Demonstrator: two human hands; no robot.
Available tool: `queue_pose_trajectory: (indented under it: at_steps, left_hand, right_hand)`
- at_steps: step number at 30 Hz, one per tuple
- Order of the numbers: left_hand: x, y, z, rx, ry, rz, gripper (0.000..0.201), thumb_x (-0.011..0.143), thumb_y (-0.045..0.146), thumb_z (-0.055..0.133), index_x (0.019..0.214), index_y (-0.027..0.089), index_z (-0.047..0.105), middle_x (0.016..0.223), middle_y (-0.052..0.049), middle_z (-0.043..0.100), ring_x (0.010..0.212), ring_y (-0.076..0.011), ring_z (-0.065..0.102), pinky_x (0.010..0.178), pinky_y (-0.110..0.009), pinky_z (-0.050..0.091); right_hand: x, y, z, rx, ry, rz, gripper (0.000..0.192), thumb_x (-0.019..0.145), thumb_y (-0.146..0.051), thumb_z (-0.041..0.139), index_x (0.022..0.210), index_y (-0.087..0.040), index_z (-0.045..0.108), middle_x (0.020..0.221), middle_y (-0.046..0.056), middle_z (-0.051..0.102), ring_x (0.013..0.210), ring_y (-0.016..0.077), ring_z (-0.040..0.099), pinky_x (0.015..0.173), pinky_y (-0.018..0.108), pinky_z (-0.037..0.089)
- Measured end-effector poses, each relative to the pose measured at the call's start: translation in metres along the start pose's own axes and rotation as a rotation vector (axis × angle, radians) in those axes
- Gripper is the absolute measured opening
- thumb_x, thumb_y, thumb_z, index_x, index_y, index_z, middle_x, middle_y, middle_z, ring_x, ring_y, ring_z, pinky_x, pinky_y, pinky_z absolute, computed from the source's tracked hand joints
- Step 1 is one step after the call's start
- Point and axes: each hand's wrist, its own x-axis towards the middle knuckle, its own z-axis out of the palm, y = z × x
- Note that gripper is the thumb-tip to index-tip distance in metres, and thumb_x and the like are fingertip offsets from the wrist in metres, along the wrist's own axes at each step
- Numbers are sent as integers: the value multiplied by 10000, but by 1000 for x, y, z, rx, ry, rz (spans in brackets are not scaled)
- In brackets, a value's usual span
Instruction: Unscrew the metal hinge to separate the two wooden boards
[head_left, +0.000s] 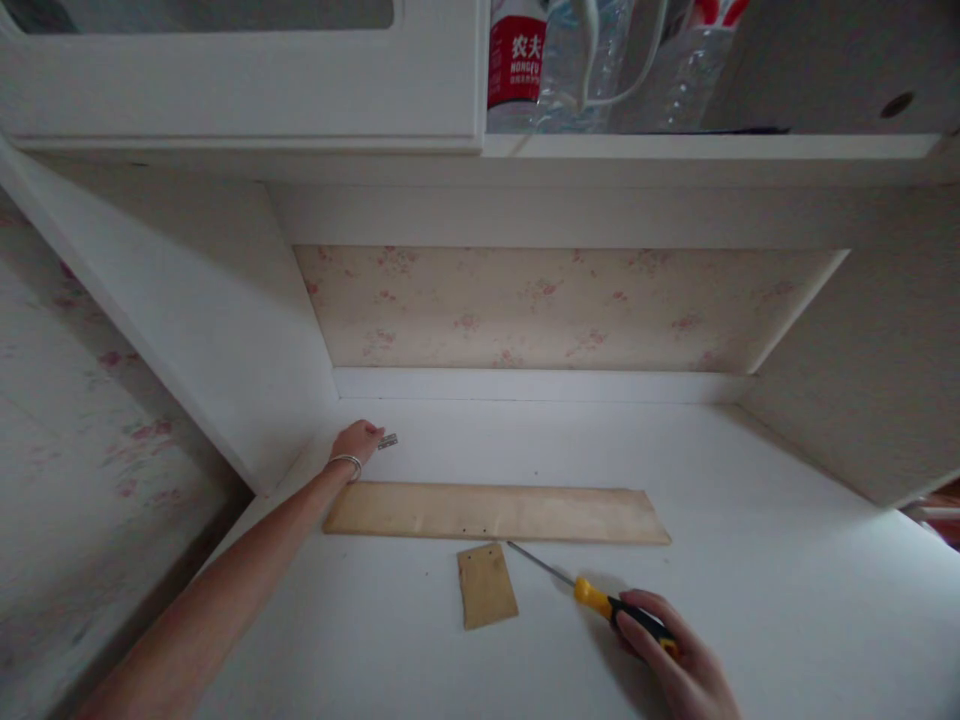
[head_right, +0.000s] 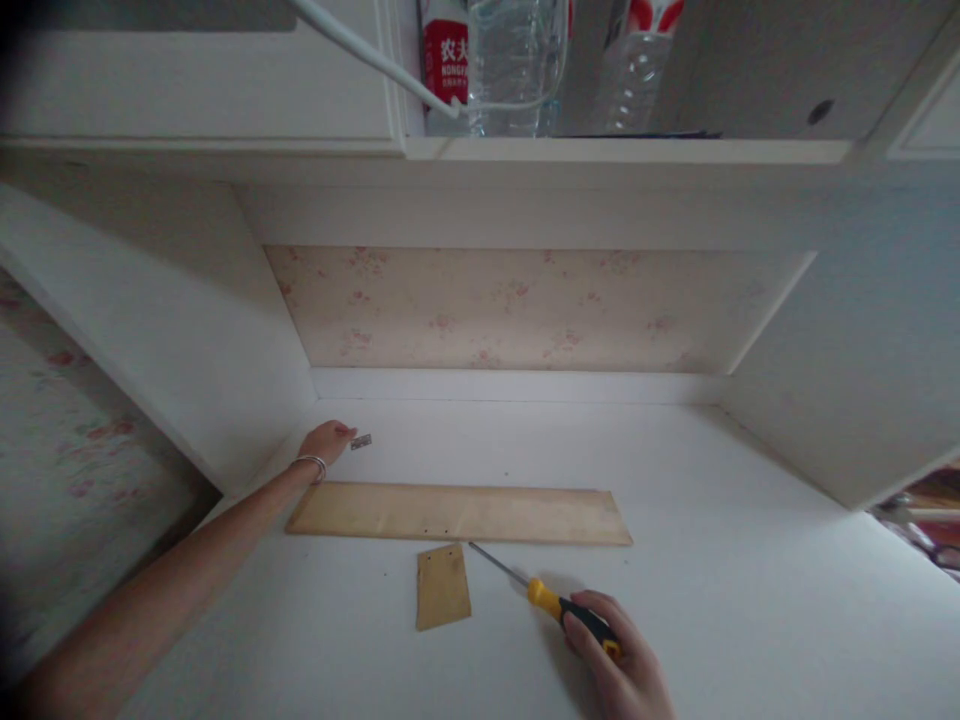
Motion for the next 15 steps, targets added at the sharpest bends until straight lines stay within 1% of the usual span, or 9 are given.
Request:
queue_pose_trajectory:
  at_steps: [2,3,4,5,6,8,10,12,15]
  left_hand:
    - [-24,9,1,-18,-41,171,416,789,537,429,961,199,599,942,-50,643,874,-186,590,736,-271,428]
    - [-39,14,3,-2,-112,372,450,764,557,468,1005,197,591,980,-52,632,890,-186,582,768,-276,429]
    - [-53,19,5,38,-175,587,492,723,577,521,1044,210,585,1064,-54,605,958,-194,556,834,-285,410]
    - [-67,23,7,108,-243,758,564,664,596,582,1103,242,566,1155,-49,563,1044,-213,513,907,-306,372]
    - [-78,27,9,184,-285,849,664,593,615,636,1152,270,539,1219,-44,521,1097,-235,476,945,-329,342]
    - [-94,34,12,298,-321,899,805,529,632,671,1232,296,471,1302,-42,450,1161,-264,419,983,-363,300]
    - [-99,38,16,343,-356,895,844,539,633,662,1274,291,425,1296,-43,455,1145,-258,435,971,-358,313]
    - [-97,41,19,348,-377,896,836,544,617,665,1277,292,427,1244,-34,499,1099,-243,474,944,-335,342]
    - [-87,44,21,328,-364,927,750,542,558,689,1221,299,503,1166,-16,545,1030,-222,514,910,-298,371]
  right_hand:
    - [0,0,1,9,3,8,383,640,-470,666,920,-208,662,990,55,655,858,228,616,727,234,498]
    - [0,-1,1,14,2,14,390,641,-473,664,927,-206,659,994,54,653,850,224,618,725,232,498]
    - [0,-2,2,14,1,22,396,640,-477,664,929,-206,656,987,53,654,834,218,621,720,230,499]
    - [0,-3,3,12,-2,33,402,636,-482,665,928,-206,655,975,51,657,816,213,623,712,228,500]
    - [0,-4,3,11,-4,41,408,630,-488,666,925,-205,654,957,49,660,800,210,624,702,226,501]
    - [1,-6,4,10,3,50,417,617,-498,670,914,-206,655,925,46,665,782,207,623,684,220,500]
    - [1,-6,4,10,12,53,420,613,-499,672,915,-208,654,914,44,667,785,207,623,680,216,497]
    - [1,-6,4,-2,13,52,421,613,-494,675,923,-210,651,917,42,666,798,207,621,678,210,493]
    - [1,-3,3,-5,10,49,416,617,-496,673,918,-210,649,936,41,664,814,205,618,684,203,488]
